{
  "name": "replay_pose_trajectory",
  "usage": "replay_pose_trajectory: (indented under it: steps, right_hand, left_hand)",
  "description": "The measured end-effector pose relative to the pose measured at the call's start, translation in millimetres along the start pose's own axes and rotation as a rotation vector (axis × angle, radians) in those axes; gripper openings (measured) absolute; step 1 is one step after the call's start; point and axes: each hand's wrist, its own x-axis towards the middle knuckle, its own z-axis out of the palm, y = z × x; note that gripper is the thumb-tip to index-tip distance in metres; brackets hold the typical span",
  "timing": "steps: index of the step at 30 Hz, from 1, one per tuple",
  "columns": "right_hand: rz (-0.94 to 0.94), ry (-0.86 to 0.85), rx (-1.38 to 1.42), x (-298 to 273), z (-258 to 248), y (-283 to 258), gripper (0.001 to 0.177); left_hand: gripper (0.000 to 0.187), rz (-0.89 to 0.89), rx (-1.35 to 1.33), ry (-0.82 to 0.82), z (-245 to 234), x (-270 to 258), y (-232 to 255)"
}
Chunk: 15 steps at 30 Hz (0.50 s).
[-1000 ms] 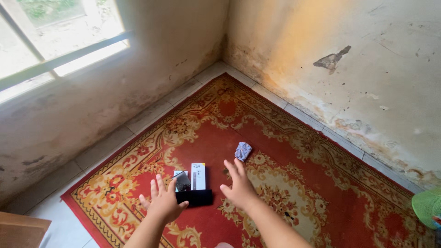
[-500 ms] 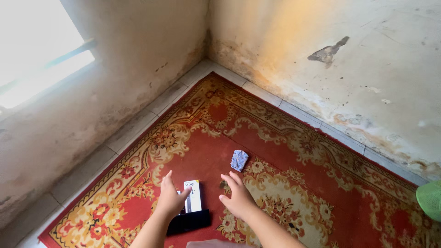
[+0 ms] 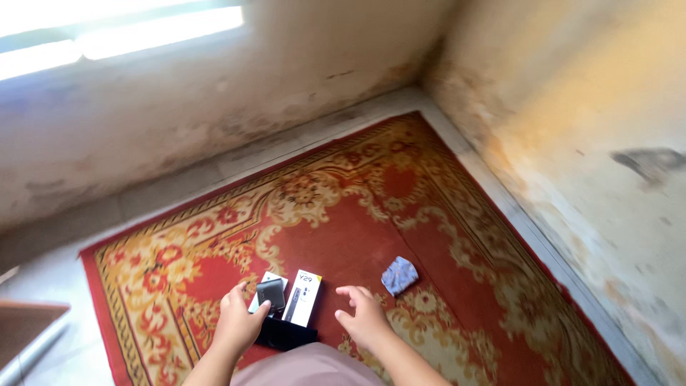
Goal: The person sits on the floor and organizes items in a wooden wardrobe. They place a phone box, a wallet, and small containers into a drawer, then close the wardrobe doors.
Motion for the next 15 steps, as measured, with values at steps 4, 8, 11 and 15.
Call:
replay_pose_trajectory:
  steps: [4,8,11,15]
  right_hand:
    - [-0.08,-0.106,-0.041,37.3,26.5,33.5,0.044]
    - [-0.205,-0.178,-0.093,79.7,69.8,74.7,0.041]
    - [-0.193,-0.207,-0.17,108.4,114.0,109.3,0.04]
    - [-0.048,-0.24,-0.202,164.0,186.7,181.3,0.043]
  left_hand:
    - [0.075,-0.253,0.075,-0.052,35.2,-7.7,-28.0]
    - [0.074,-0.25,0.091,-0.017,79.9,1.4,-67.2]
    - [0.074,-0.359,0.083,-0.076,110.1,10.8,-94.8]
    - [0.08,-0.316,0.054,-0.056,151.6,32.4,-142.0]
